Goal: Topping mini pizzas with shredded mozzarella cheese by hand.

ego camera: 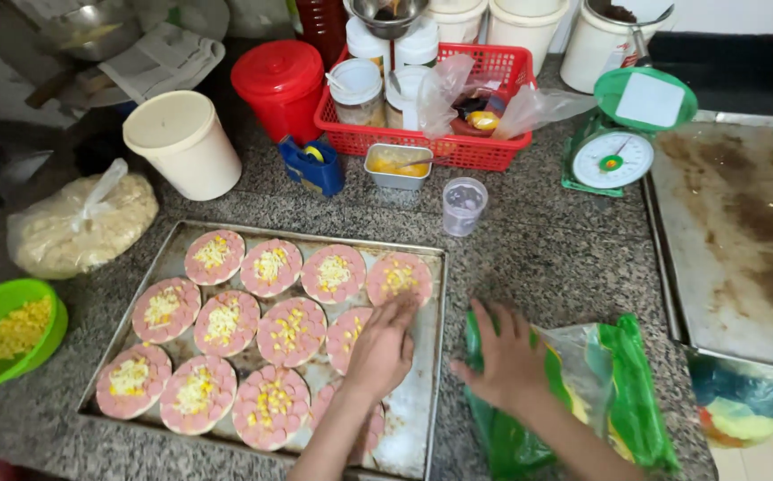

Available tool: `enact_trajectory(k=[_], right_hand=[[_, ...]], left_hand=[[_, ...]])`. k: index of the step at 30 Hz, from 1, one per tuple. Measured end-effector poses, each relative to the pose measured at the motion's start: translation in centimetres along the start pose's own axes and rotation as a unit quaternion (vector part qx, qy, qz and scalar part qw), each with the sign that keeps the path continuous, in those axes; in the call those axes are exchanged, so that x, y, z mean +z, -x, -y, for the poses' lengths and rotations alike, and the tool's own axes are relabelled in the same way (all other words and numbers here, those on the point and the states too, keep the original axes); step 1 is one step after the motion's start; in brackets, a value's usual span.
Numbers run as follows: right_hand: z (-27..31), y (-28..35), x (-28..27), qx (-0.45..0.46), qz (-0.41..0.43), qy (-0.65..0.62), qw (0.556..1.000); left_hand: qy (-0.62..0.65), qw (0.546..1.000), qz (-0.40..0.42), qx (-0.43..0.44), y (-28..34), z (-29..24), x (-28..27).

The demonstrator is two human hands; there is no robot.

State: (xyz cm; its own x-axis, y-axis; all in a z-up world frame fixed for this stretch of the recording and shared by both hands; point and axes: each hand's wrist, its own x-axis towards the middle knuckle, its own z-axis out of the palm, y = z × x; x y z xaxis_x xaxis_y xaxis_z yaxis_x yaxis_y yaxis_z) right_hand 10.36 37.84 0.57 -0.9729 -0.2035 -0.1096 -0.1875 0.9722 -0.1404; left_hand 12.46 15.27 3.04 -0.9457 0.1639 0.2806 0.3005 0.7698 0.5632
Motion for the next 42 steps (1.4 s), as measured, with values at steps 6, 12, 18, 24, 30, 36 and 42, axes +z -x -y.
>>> enact_trajectory(k=[6,12,18,24,30,36,42], right_hand=[[-6.9,4.3,1.7,0.058,0.082,-0.063,0.993],[-13.0,5.8,5.4,0.041,0.047,-0.243,0.968],[-14.1,6.6,5.5,0.049,0.084,-0.364,0.926],[-14.1,6.3,6.4,0.002,0.041,-0.536,0.843],[-13.7,6.3,6.5,0.017,0.078,-0.415,0.906],[-14.6,5.3,8.8,0.046,0.067,-0.399,0.913],[-12.3,5.9,5.4,0.081,0.082,-0.355,0.928]], left_hand=[[0.092,0.995,0.032,-0.029,3.7,-6.0,1.3],[0.157,0.982,0.081,-0.067,5.8,-11.4,6.5],[0.106,0.964,0.153,-0.191,4.2,-11.1,13.0],[0.143,0.938,0.239,-0.206,1.4,-9.3,16.8],[0.134,0.927,0.294,-0.190,-0.6,-9.8,15.4],[0.103,0.957,0.226,-0.149,0.4,-9.3,16.0],[0.156,0.949,0.223,-0.157,2.0,-9.9,12.1]])
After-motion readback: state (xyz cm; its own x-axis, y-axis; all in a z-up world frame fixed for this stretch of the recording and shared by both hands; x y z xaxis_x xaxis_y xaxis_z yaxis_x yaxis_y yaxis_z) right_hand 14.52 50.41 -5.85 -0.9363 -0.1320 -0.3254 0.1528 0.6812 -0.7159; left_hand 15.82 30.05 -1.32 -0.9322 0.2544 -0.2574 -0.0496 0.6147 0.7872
